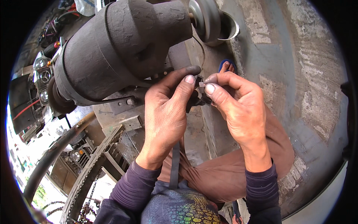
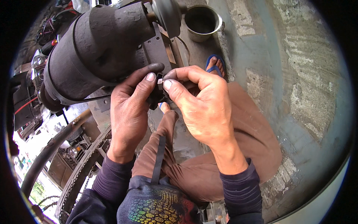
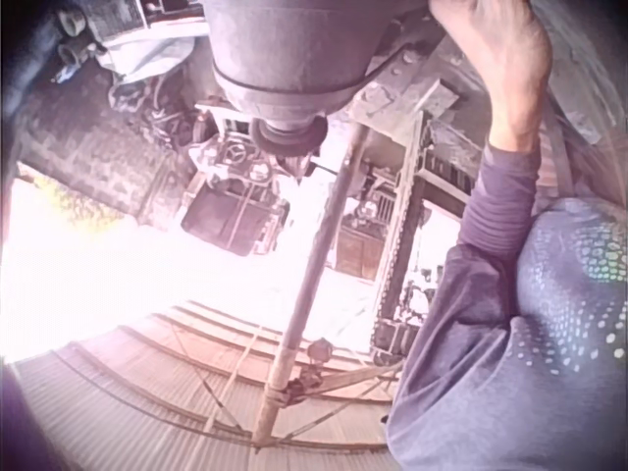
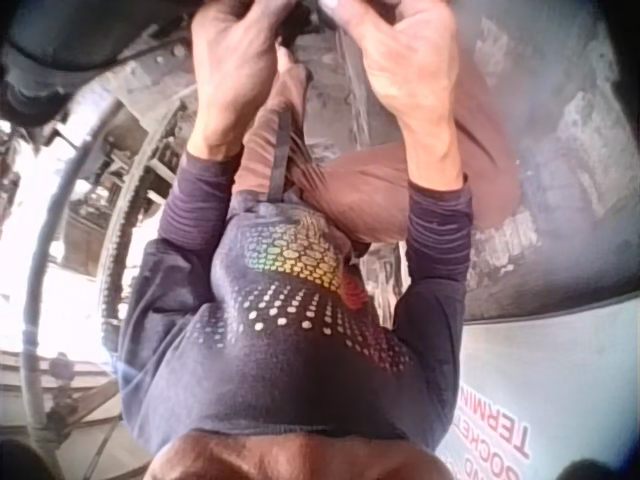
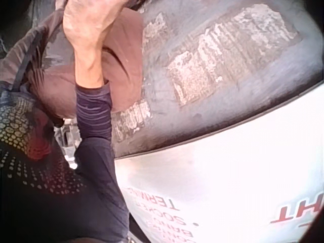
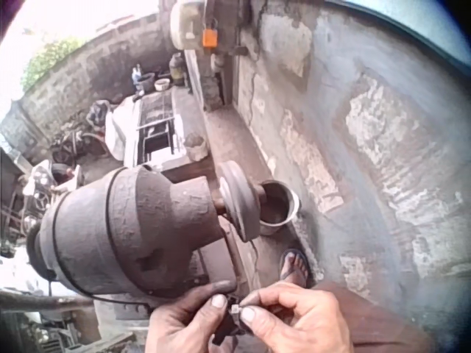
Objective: The person holds a small metal part against a rotating grinding wheel to smooth or shape its edges. They repeatedly adjust the part's orientation and pause to inspect it. The person briefly walks to a workbench, picks up a small box, and returns to continue grinding.
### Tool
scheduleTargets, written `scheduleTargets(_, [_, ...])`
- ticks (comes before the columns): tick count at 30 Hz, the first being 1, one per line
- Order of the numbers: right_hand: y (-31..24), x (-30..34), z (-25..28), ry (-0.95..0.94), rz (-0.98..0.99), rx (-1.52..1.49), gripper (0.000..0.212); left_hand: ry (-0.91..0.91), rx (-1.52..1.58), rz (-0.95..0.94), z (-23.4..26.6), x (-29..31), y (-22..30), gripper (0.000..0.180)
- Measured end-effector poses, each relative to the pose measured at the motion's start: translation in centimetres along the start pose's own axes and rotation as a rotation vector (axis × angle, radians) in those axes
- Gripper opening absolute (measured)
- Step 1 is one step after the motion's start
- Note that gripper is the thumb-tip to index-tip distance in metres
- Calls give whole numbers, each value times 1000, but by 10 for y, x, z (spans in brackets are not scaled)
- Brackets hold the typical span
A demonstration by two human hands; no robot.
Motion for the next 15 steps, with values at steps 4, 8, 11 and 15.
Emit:
scheduleTargets(4, [2, 1, -3, -18, -16, -28, 13, 9, 49, -21, 5, -1, -2, 29])
scheduleTargets(8, [1, 2, -2, -56, -47, 16, 17, -9, 59, -11, 6, 0, -6, 30])
scheduleTargets(11, [-5, 2, -2, 27, 79, 115, 15, -66, 108, 104, 7, 0, -11, 33])
scheduleTargets(15, [-13, 2, -5, 15, 205, 41, 6, -161, 104, 181, 8, -1, -10, 38])
Point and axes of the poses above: each hand's wrist, its own x-axis away from the middle knuckle, its own z-axis out of the back of the hand, y = z × x, the point moved 5 cm from there along -x, towards the middle knuckle, and after that the axes turned 11 degrees about y, right-handed, at the moved point
